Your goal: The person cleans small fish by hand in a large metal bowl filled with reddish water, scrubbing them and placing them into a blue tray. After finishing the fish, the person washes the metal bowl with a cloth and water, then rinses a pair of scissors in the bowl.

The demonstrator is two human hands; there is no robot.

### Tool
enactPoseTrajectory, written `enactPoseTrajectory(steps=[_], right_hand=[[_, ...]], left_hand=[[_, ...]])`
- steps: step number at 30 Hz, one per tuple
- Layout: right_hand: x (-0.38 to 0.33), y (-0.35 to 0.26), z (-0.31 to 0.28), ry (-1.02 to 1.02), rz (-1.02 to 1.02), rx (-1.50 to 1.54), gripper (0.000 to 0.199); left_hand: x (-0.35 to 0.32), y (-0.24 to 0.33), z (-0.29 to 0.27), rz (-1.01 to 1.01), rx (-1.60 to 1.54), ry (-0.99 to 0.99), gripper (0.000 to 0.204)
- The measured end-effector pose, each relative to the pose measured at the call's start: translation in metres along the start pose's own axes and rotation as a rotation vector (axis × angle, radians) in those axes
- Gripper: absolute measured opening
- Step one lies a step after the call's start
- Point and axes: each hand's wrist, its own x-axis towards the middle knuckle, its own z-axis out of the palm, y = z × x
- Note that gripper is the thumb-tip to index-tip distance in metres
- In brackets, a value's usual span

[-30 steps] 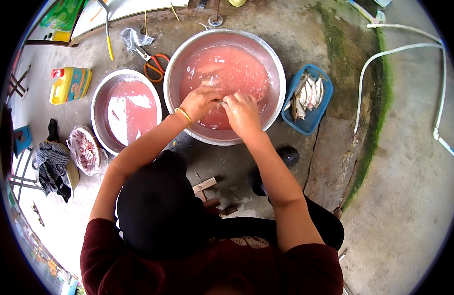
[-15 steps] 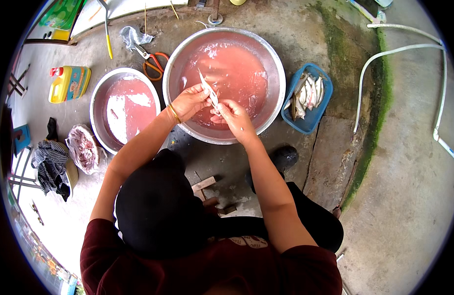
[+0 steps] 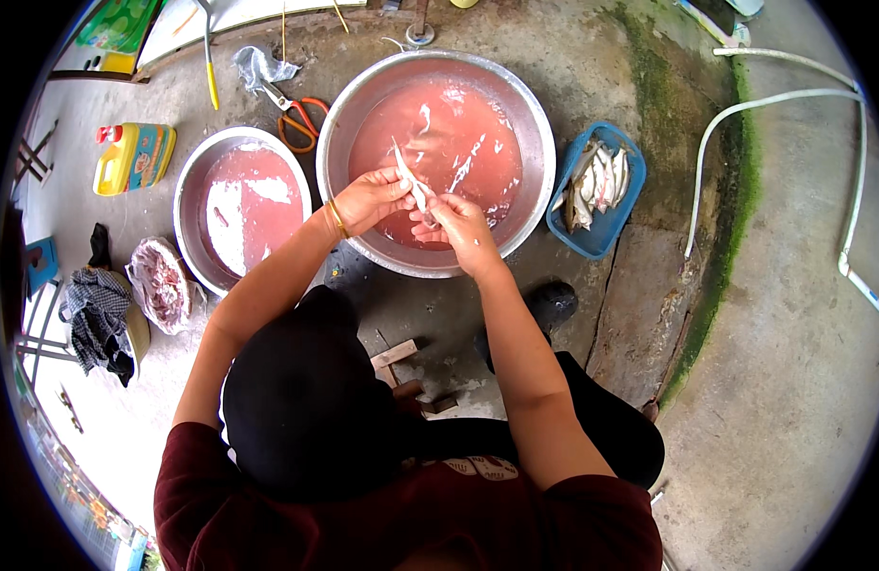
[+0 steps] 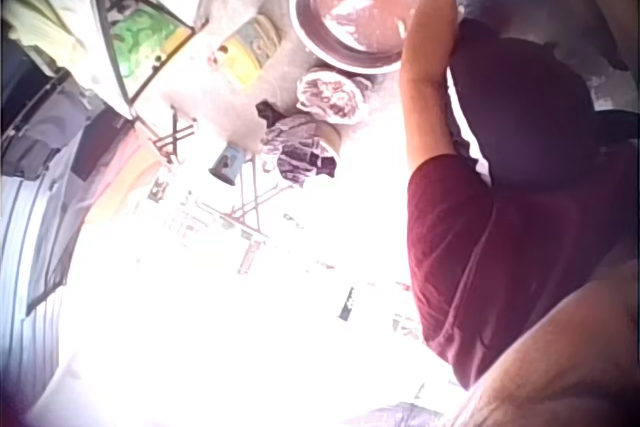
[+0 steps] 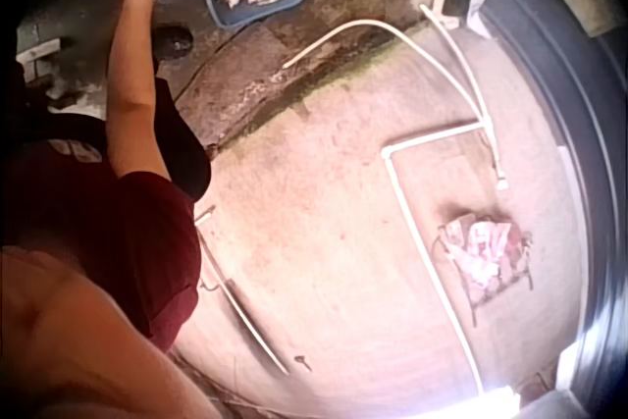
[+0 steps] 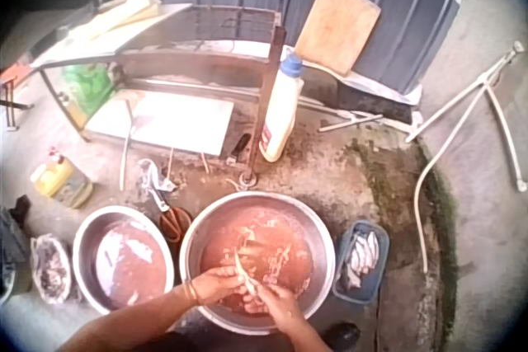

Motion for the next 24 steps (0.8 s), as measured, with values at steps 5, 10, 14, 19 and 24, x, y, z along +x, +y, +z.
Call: enactPoseTrajectory(steps=[5,10,14,19,24], right_hand=[[0.002,0.001,0.005,0.021,0.000,-0.060,0.021],[0.002,0.007,0.006,0.072,0.042,-0.024,0.024],[-0.001,0.005,0.009,0.073,0.048,-0.004,0.031],[0.001,0.010,0.011,0.133,0.027,-0.138,0.035],[0.012,0.020,0.009,0.202,-0.119,-0.463,0.026]], left_hand=[[0.001,-0.003,-0.003,-0.019,0.043,-0.026,0.023],[0.001,-0.002,0.002,-0.038,0.047,-0.049,0.025],[0.000,-0.009,-0.003,-0.064,0.057,-0.059,0.026],[0.002,-0.004,0.005,-0.084,0.110,-0.037,0.029],[-0.001,-0.011,0.012,-0.047,0.140,0.072,0.035]])
